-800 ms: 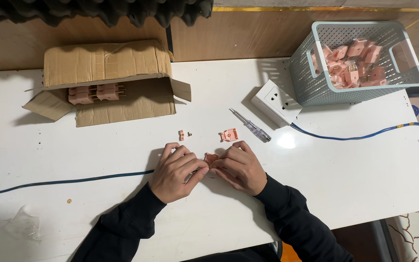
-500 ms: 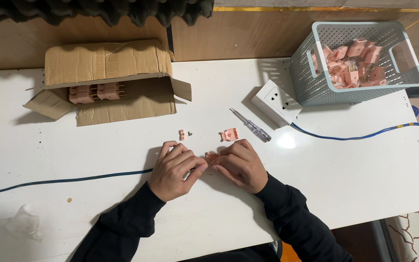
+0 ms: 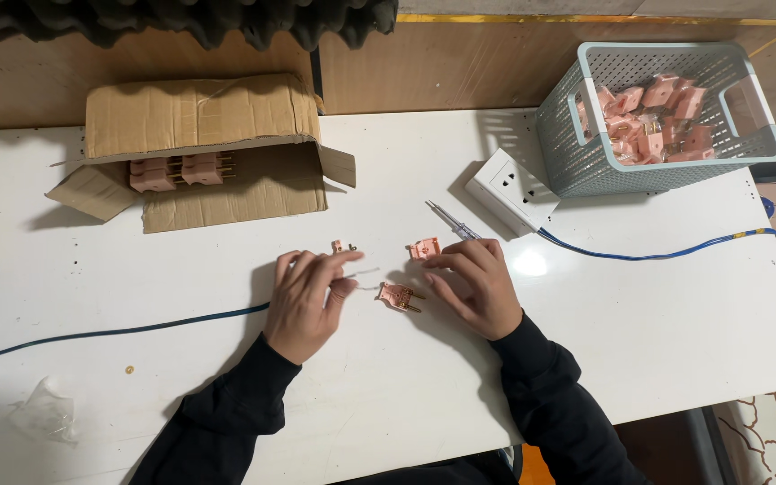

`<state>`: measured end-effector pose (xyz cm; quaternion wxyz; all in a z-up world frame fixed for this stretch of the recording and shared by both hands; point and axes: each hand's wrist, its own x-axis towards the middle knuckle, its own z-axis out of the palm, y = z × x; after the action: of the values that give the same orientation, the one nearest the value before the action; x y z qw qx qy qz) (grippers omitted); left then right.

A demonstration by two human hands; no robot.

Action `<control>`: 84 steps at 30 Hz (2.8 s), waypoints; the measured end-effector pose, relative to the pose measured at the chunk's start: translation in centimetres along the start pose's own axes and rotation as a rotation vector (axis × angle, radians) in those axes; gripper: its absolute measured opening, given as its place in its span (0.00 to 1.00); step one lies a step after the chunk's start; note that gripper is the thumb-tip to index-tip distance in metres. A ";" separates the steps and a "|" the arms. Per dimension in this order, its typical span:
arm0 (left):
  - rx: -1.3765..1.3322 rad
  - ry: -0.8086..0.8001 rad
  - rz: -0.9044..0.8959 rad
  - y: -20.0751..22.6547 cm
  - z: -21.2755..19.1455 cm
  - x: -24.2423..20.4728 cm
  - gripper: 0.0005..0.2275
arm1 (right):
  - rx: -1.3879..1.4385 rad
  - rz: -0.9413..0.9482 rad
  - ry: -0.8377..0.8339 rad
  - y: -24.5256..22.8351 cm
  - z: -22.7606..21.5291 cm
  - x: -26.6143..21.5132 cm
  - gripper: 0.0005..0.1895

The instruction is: The person assembles an electric plug by attaching terminal pins to wire ends, tightening screws with a screwdriver, and joining the plastic housing pieces.

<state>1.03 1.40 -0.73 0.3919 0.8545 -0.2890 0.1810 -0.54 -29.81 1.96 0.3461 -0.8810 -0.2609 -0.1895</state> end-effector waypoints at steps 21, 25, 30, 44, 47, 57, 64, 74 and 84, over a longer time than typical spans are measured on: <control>0.307 0.056 -0.107 -8.7 -2.1 2.6 0.03 | -0.112 0.064 -0.195 0.8 -0.9 -0.9 0.20; 0.296 0.018 -0.084 -7.7 -2.1 2.2 0.03 | -0.108 0.057 -0.213 0.4 -0.8 -1.0 0.20; 0.297 -0.026 0.006 -6.6 -2.5 2.0 0.06 | -0.136 0.045 -0.274 0.1 -0.5 -1.3 0.29; 0.267 -0.171 0.024 -4.8 -3.2 2.0 0.20 | -0.201 -0.027 -0.300 -0.3 0.1 -0.8 0.20; 0.250 -0.173 0.017 -5.1 -3.0 1.8 0.19 | -0.205 -0.035 -0.292 -0.3 0.1 -0.8 0.19; 0.459 -0.006 0.028 -8.6 -1.4 0.9 0.04 | -0.173 -0.034 -0.297 -0.1 0.3 -0.9 0.21; 0.381 -0.004 -0.021 -7.5 -1.7 1.6 0.07 | -0.183 -0.033 -0.307 -0.1 0.2 -0.6 0.21; 0.264 -0.135 -0.014 -5.7 -1.9 2.2 0.14 | -0.163 -0.031 -0.303 0.4 0.4 -1.1 0.21; 0.146 -0.070 0.049 -1.7 0.9 1.3 0.15 | -0.071 -0.010 -0.175 1.6 -0.8 -1.2 0.24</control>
<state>3.22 1.15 -1.59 0.3136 0.8793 -0.3094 0.1812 -0.69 -31.78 1.04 0.2896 -0.9046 -0.2877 -0.1227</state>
